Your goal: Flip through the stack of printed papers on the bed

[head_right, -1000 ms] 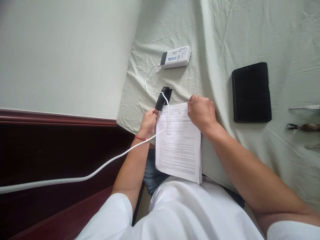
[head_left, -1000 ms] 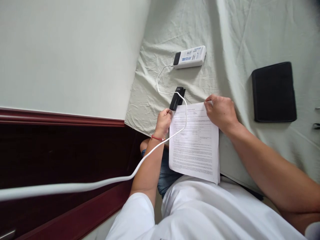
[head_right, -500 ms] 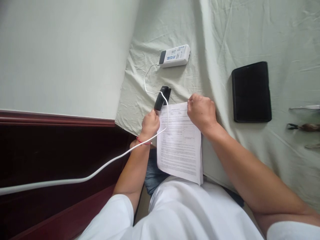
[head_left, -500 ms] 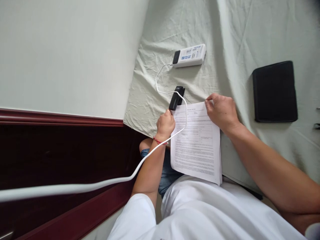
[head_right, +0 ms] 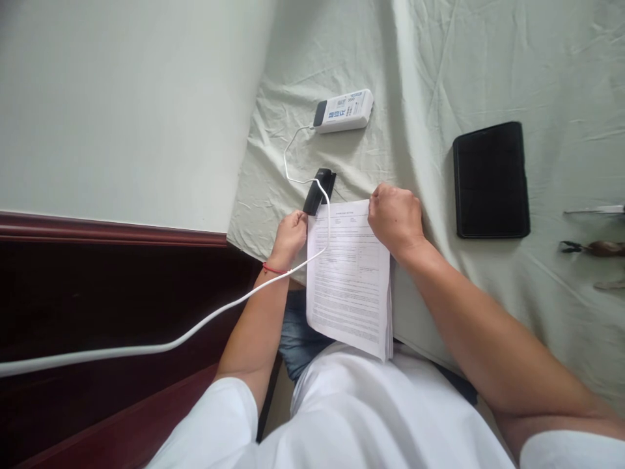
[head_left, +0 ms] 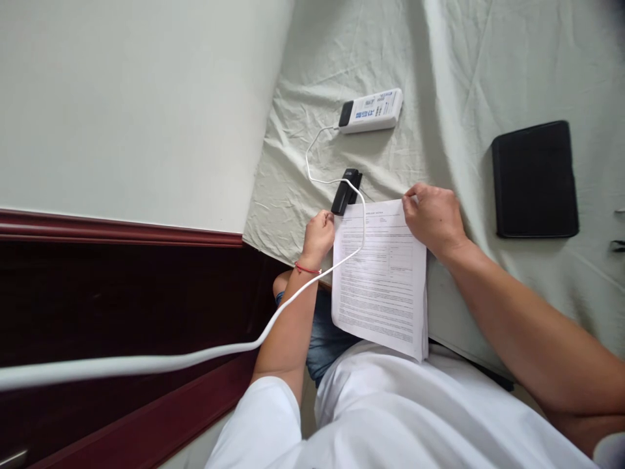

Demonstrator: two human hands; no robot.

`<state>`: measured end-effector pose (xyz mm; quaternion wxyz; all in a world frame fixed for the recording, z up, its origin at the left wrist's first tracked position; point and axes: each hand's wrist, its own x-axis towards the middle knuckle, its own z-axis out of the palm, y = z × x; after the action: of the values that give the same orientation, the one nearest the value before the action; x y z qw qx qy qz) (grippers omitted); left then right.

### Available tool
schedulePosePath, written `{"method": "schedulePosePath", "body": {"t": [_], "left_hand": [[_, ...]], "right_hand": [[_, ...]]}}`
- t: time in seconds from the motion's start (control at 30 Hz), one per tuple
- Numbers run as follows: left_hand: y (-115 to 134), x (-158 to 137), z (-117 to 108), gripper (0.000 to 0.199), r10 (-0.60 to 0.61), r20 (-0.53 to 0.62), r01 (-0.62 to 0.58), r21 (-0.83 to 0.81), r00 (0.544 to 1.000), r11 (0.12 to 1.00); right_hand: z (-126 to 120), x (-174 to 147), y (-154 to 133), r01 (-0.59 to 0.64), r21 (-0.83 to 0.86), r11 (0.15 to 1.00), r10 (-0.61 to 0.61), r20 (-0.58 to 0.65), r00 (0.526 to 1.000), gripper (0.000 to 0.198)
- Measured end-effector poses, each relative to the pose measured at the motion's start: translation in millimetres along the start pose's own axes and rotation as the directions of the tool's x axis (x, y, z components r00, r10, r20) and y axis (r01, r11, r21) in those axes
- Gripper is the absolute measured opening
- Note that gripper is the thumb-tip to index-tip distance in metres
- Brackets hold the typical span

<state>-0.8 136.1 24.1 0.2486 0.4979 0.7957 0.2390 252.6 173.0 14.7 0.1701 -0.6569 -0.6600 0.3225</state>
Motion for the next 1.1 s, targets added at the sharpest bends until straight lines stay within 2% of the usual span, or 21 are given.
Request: {"method": "schedulePosePath", "body": {"t": [0.13,0.23,0.37,0.47,0.63,0.77,0.93,1.1], "left_hand": [[1,4,1,0.022,-0.029,-0.095,0.024,-0.055,0.995,0.998],[4,10,3,0.019,-0.011,-0.16,-0.002,-0.08,0.987,0.997],[14,23,4,0.017,0.057,-0.232,-0.074,-0.065,0.971,0.995],[24,41,8,0.014,0.16,-0.281,-0.173,-0.021,0.946,0.985],[31,86,29,0.01,0.29,-0.211,-0.293,0.016,0.934,0.956],[24,108,49,0.017,0.239,-0.146,-0.24,0.012,0.96,0.971],[14,108,57,0.023,0.221,-0.176,-0.226,-0.014,0.959,0.974],[18,99,56,0.023,0.197,-0.17,-0.2,-0.001,0.966,0.98]], "right_hand": [[0,0,0,0.006,-0.005,1.0,-0.006,-0.007,1.0,0.03],[-1,-1,-1,-0.005,-0.001,1.0,0.005,0.005,1.0,0.031],[-2,-2,-3,-0.024,-0.016,1.0,0.024,0.018,1.0,0.03],[-1,-1,-3,-0.018,-0.027,0.999,0.019,0.007,1.0,0.03],[1,-1,-1,-0.016,-0.027,1.0,0.016,0.006,1.0,0.031],[1,-1,-1,-0.014,-0.019,1.0,0.014,0.016,1.0,0.031],[0,-1,-1,-0.022,-0.024,0.999,0.023,0.03,0.999,0.029],[-2,-2,-2,-0.041,0.0,0.999,0.041,0.06,0.997,0.027]]}}
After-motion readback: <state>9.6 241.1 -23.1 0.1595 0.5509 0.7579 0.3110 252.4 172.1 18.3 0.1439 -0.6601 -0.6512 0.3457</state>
